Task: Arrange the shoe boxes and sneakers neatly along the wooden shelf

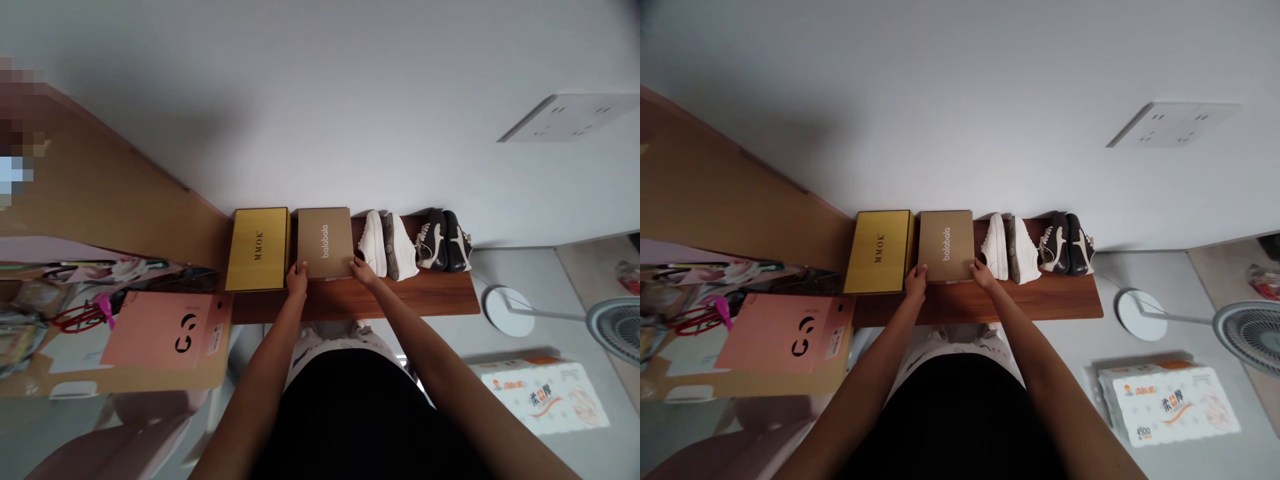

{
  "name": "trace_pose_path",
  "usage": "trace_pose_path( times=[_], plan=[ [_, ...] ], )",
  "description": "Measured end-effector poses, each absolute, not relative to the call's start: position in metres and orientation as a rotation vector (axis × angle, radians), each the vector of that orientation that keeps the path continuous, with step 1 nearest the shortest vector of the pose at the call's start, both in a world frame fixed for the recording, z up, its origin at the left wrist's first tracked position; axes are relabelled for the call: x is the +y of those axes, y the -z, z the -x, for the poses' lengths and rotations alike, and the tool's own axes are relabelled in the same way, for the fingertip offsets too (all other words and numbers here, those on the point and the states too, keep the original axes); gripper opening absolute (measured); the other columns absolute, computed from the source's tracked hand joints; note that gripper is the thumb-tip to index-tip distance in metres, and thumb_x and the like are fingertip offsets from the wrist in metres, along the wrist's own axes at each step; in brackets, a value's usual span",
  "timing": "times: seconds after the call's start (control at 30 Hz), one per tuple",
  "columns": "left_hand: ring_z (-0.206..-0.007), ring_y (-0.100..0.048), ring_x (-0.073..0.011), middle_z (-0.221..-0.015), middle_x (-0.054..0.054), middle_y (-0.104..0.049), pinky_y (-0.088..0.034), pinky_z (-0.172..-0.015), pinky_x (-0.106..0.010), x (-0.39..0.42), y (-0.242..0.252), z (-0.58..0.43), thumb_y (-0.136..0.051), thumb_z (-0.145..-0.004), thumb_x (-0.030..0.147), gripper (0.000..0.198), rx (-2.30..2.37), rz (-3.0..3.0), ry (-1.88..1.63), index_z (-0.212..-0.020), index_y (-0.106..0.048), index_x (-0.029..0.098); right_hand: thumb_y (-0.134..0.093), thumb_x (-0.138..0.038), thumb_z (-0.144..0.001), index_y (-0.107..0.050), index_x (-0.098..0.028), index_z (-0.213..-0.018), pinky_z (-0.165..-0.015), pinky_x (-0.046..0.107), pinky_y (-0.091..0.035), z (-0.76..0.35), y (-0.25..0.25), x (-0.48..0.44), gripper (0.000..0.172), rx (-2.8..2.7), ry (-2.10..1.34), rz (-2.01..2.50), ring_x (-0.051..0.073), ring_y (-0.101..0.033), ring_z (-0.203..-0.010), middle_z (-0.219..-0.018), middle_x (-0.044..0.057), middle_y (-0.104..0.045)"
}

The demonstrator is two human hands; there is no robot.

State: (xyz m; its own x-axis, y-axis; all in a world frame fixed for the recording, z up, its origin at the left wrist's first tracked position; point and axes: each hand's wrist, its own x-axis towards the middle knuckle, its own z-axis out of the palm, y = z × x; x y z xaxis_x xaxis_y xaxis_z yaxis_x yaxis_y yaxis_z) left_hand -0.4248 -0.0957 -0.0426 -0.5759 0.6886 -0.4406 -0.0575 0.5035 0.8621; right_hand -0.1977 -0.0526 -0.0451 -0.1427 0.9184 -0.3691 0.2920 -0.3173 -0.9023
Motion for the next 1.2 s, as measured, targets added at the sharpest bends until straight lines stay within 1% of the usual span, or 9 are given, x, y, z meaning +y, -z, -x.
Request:
trace_pose_path(
  times=[0.13,0.27,0.37,0.47,0.67,0.87,0.97,1.07,1.2],
  plan=[
    [-0.120,-0.069,-0.0283,-0.125,-0.017,-0.074,-0.050,-0.108,-0.041,-0.092,0.039,0.426,-0.067,-0.090,0.038,0.042,1.948,-0.568,-1.102,-0.126,-0.071,0.015,-0.063,-0.056,-0.087,-0.066,-0.022,-0.135,-0.115,0.049,-0.041,0.201,0.040,-0.051,0.059,-1.348,-1.481,1.604,0.026,-0.062,-0.125,-0.118,0.006,-0.076],
    [-0.136,-0.058,-0.0330,-0.140,-0.023,-0.064,-0.039,-0.118,-0.043,-0.092,0.025,0.422,-0.069,-0.089,0.036,0.050,2.097,-0.686,-1.024,-0.132,-0.065,0.012,-0.068,-0.056,-0.084,-0.071,-0.023,-0.128,-0.118,0.049,-0.039,0.199,0.034,-0.056,0.055,-1.327,-1.426,1.679,0.029,-0.060,-0.131,-0.124,0.009,-0.074],
    [-0.149,-0.042,-0.0327,-0.154,-0.024,-0.051,-0.027,-0.126,-0.045,-0.097,0.008,0.409,-0.067,-0.089,0.036,0.058,2.148,-0.934,-1.084,-0.141,-0.056,0.012,-0.068,-0.057,-0.083,-0.074,-0.022,-0.123,-0.116,0.049,-0.042,0.182,0.029,-0.063,0.054,-1.253,-1.379,1.714,0.030,-0.065,-0.126,-0.124,0.012,-0.074],
    [-0.154,-0.033,-0.0311,-0.157,-0.019,-0.048,-0.019,-0.129,-0.046,-0.105,-0.008,0.380,-0.067,-0.089,0.034,0.057,1.981,-1.228,-1.156,-0.142,-0.055,0.017,-0.064,-0.058,-0.085,-0.074,-0.020,-0.121,-0.108,0.049,-0.050,0.148,0.024,-0.073,0.054,-1.214,-1.354,1.692,0.028,-0.071,-0.112,-0.117,0.012,-0.077],
    [-0.144,-0.047,-0.0313,-0.147,-0.017,-0.057,-0.027,-0.127,-0.047,-0.119,-0.006,0.293,-0.065,-0.089,0.030,0.051,1.474,-1.445,-0.932,-0.138,-0.060,0.020,-0.061,-0.049,-0.087,-0.074,-0.019,-0.116,-0.105,0.050,-0.051,0.057,0.018,-0.096,0.045,-1.201,-1.160,1.845,0.030,-0.071,-0.109,-0.112,0.012,-0.078],
    [-0.154,-0.032,-0.0363,-0.160,-0.027,-0.038,-0.019,-0.128,-0.050,-0.101,0.033,0.235,-0.076,-0.078,0.025,0.079,1.672,-1.261,-0.786,-0.149,-0.044,0.009,-0.070,-0.040,-0.078,-0.067,-0.013,-0.127,-0.112,0.050,-0.045,0.008,0.033,-0.094,0.056,-1.265,-0.952,2.015,0.034,-0.061,-0.126,-0.129,0.019,-0.069],
    [-0.154,-0.031,-0.0381,-0.161,-0.032,-0.034,-0.022,-0.127,-0.049,-0.085,0.046,0.226,-0.080,-0.076,0.025,0.089,1.775,-1.157,-0.705,-0.151,-0.038,0.004,-0.076,-0.036,-0.072,-0.066,-0.014,-0.128,-0.113,0.051,-0.044,-0.001,0.048,-0.084,0.061,-1.370,-0.977,1.989,0.034,-0.060,-0.127,-0.129,0.017,-0.068],
    [-0.148,-0.041,-0.0367,-0.155,-0.030,-0.045,-0.032,-0.121,-0.046,-0.076,0.053,0.223,-0.084,-0.073,0.025,0.088,1.816,-1.129,-0.634,-0.148,-0.042,0.007,-0.080,-0.034,-0.069,-0.066,-0.018,-0.130,-0.110,0.048,-0.047,-0.005,0.060,-0.074,0.064,-1.462,-1.042,1.985,0.032,-0.062,-0.124,-0.128,0.013,-0.070],
    [-0.129,-0.060,-0.0330,-0.137,-0.024,-0.062,-0.046,-0.106,-0.042,-0.073,0.057,0.222,-0.085,-0.075,0.030,0.065,1.880,-1.192,-0.427,-0.129,-0.055,0.011,-0.082,-0.032,-0.069,-0.064,-0.020,-0.128,-0.098,0.038,-0.053,-0.011,0.068,-0.064,0.063,-1.568,-1.157,2.032,0.026,-0.069,-0.106,-0.118,0.009,-0.073]
  ],
)
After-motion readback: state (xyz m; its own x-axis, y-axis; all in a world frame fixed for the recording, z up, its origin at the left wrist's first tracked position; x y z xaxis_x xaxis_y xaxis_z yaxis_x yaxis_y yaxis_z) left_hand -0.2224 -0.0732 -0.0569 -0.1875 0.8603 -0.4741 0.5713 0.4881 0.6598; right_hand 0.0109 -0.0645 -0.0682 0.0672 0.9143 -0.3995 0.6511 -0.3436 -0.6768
